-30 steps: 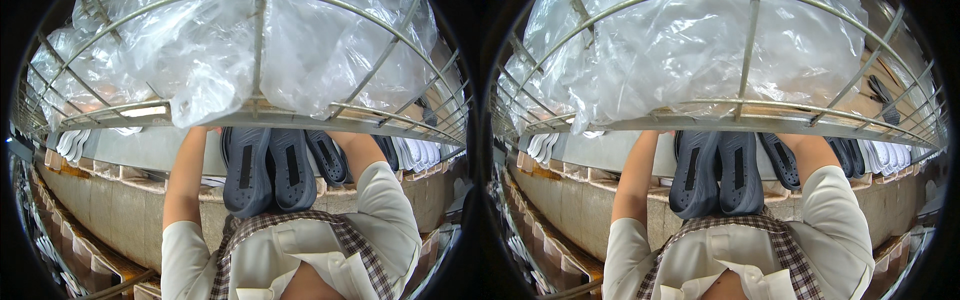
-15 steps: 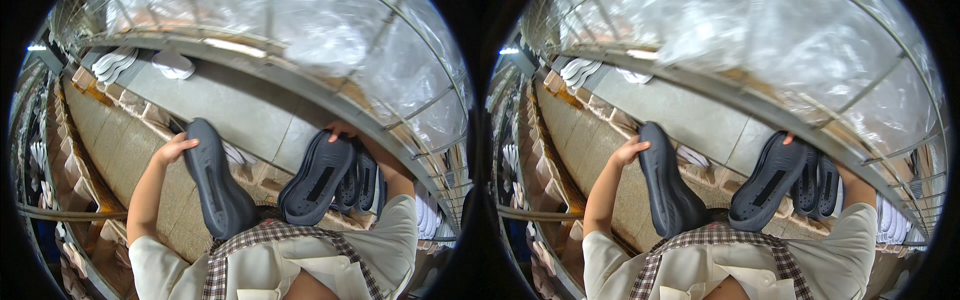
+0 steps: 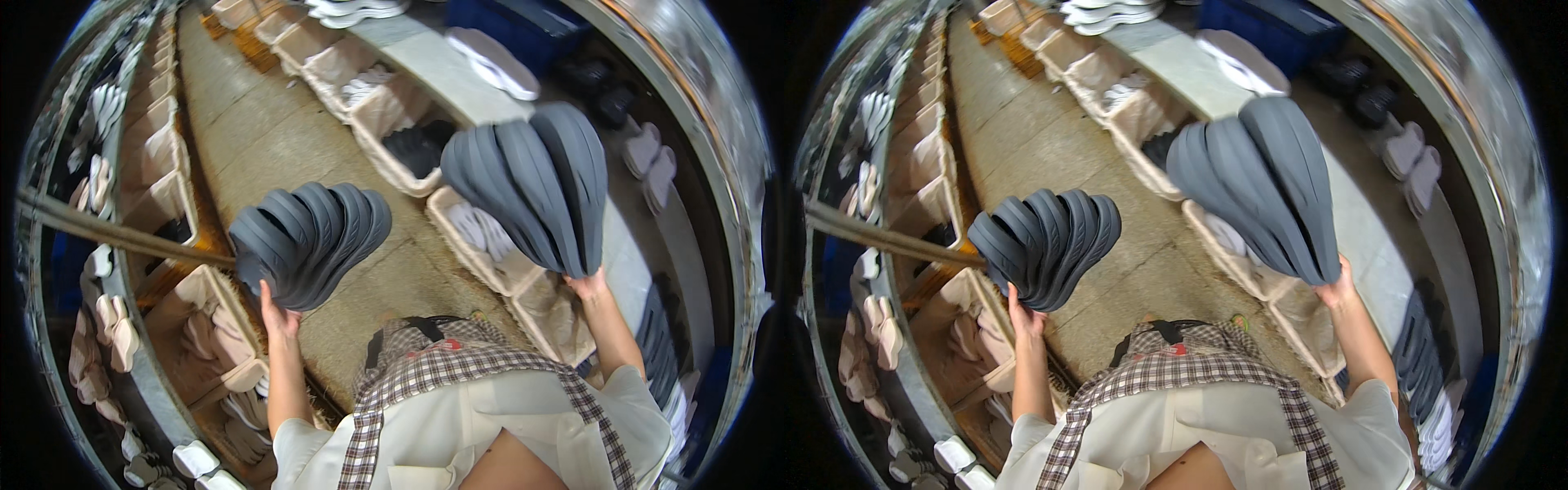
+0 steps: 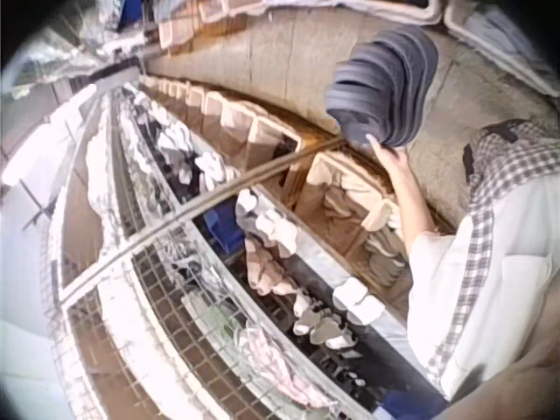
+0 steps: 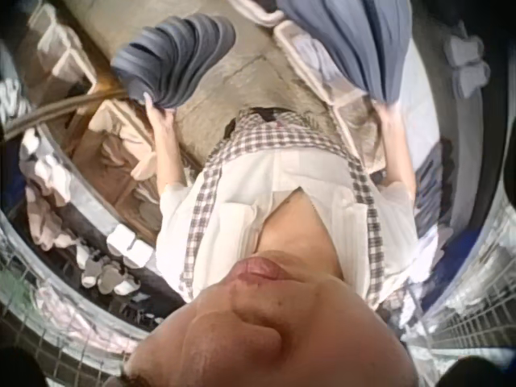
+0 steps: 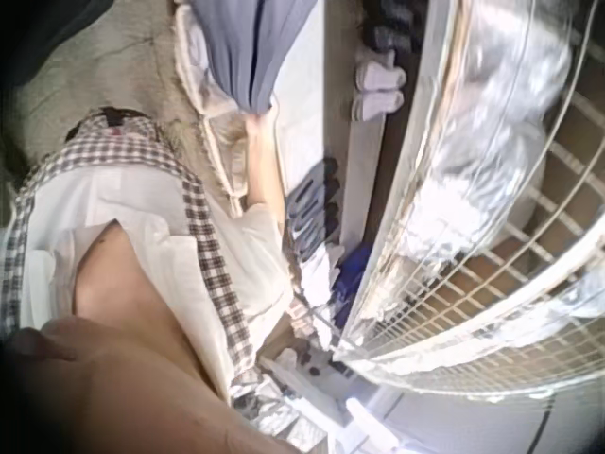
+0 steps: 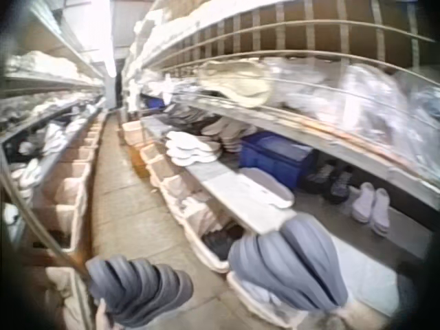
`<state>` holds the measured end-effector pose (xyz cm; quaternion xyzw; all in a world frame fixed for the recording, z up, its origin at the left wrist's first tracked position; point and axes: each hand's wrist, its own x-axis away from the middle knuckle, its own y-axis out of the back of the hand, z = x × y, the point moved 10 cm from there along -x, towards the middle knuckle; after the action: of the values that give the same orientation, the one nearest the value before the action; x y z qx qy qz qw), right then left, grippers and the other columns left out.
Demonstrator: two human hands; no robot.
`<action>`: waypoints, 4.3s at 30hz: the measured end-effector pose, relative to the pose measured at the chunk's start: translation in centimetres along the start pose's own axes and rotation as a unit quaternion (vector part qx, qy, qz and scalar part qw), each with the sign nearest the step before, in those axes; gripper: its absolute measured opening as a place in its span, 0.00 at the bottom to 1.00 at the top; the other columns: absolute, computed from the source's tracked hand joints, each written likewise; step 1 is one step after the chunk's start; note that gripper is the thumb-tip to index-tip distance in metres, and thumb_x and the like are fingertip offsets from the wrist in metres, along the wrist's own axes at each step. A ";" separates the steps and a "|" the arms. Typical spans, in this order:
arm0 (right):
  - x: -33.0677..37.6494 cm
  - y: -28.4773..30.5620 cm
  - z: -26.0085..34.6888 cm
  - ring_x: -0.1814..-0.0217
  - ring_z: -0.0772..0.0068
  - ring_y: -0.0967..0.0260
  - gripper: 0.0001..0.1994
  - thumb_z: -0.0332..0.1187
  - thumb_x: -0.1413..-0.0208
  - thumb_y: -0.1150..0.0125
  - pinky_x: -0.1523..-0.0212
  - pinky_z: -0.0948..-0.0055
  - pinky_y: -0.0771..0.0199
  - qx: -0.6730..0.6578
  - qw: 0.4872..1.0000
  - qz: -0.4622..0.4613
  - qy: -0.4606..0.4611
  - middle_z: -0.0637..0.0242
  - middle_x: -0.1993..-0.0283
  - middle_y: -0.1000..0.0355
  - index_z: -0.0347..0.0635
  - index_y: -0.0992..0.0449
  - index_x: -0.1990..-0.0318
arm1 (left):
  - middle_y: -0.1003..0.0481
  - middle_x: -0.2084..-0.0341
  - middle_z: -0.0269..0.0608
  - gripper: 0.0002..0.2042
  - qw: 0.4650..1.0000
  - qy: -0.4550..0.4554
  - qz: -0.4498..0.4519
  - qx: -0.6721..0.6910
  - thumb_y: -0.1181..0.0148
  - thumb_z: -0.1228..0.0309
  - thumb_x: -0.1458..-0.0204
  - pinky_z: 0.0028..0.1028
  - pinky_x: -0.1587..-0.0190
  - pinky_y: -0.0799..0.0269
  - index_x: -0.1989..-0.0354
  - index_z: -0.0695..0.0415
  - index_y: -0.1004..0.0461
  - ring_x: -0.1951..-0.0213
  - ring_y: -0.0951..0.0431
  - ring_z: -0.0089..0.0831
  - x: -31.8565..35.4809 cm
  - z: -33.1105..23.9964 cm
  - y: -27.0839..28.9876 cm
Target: The person picks up stacks of white and gray slippers from a metal shelf, inspects them, and places them into cloth bins. They also dip some gray slippers into a metal bucket of water and continue stacking them in bins.
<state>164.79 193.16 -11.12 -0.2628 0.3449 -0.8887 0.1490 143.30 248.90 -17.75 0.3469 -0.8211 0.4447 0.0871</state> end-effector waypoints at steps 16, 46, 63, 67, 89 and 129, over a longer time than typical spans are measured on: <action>-38.5 -28.9 -24.7 0.71 0.73 0.32 0.14 0.39 0.44 0.57 0.83 0.85 0.35 -0.090 0.959 0.043 -0.264 0.68 0.66 0.26 0.42 0.27 0.62 | 0.38 0.43 0.46 0.31 0.984 -0.074 -0.156 0.055 0.49 0.52 0.47 0.48 0.43 0.40 0.40 0.59 0.44 0.44 0.36 0.45 -9.1 -17.4 2.4; -87.3 -102.0 -54.1 0.54 0.57 0.31 0.26 0.45 0.44 0.51 0.47 0.59 0.34 0.088 0.808 0.340 -0.473 0.50 0.51 0.32 0.35 0.40 0.43 | 0.37 0.46 0.46 0.29 0.973 0.173 0.060 -0.142 0.45 0.68 0.49 0.46 0.55 0.29 0.39 0.53 0.50 0.49 0.31 0.43 -73.5 -65.3 -7.3; -139.3 -129.7 -55.3 0.59 0.57 0.29 0.29 0.46 0.46 0.46 0.52 0.61 0.30 0.037 0.799 0.312 -0.513 0.50 0.54 0.30 0.35 0.41 0.43 | 0.39 0.43 0.40 0.33 0.951 0.216 0.139 -0.171 0.42 0.58 0.49 0.30 0.41 0.44 0.39 0.60 0.47 0.44 0.38 0.30 -123.5 -92.5 -11.5; -152.9 -135.3 -55.9 0.60 0.57 0.28 0.29 0.46 0.47 0.45 0.53 0.62 0.29 0.002 0.809 0.274 -0.521 0.50 0.55 0.30 0.35 0.41 0.43 | 0.37 0.44 0.39 0.33 0.935 0.254 0.147 -0.198 0.39 0.61 0.51 0.28 0.42 0.42 0.40 0.61 0.45 0.44 0.37 0.29 -136.6 -99.2 -10.7; -231.5 -154.5 -41.8 0.54 0.62 0.35 0.22 0.38 0.49 0.40 0.55 0.59 0.33 -0.055 0.989 -0.035 -0.133 0.62 0.52 0.34 0.45 0.38 0.49 | 0.39 0.43 0.42 0.35 0.999 0.014 -0.005 0.035 0.40 0.55 0.53 0.46 0.38 0.50 0.40 0.58 0.44 0.41 0.41 0.43 -200.9 -139.4 -17.9; -337.7 -214.8 -20.2 0.59 0.47 0.32 0.14 0.34 0.54 0.42 0.61 0.56 0.33 0.762 0.519 -0.148 0.358 0.50 0.65 0.29 0.38 0.35 0.63 | 0.39 0.43 0.46 0.34 0.991 -0.108 -0.055 0.050 0.44 0.55 0.50 0.41 0.43 0.40 0.39 0.60 0.47 0.44 0.36 0.42 -304.5 -198.1 -37.9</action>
<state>411.44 508.71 1.75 0.2441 -0.4838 -0.8401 0.0229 361.65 541.62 -13.18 0.4416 -0.7822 0.4396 0.0044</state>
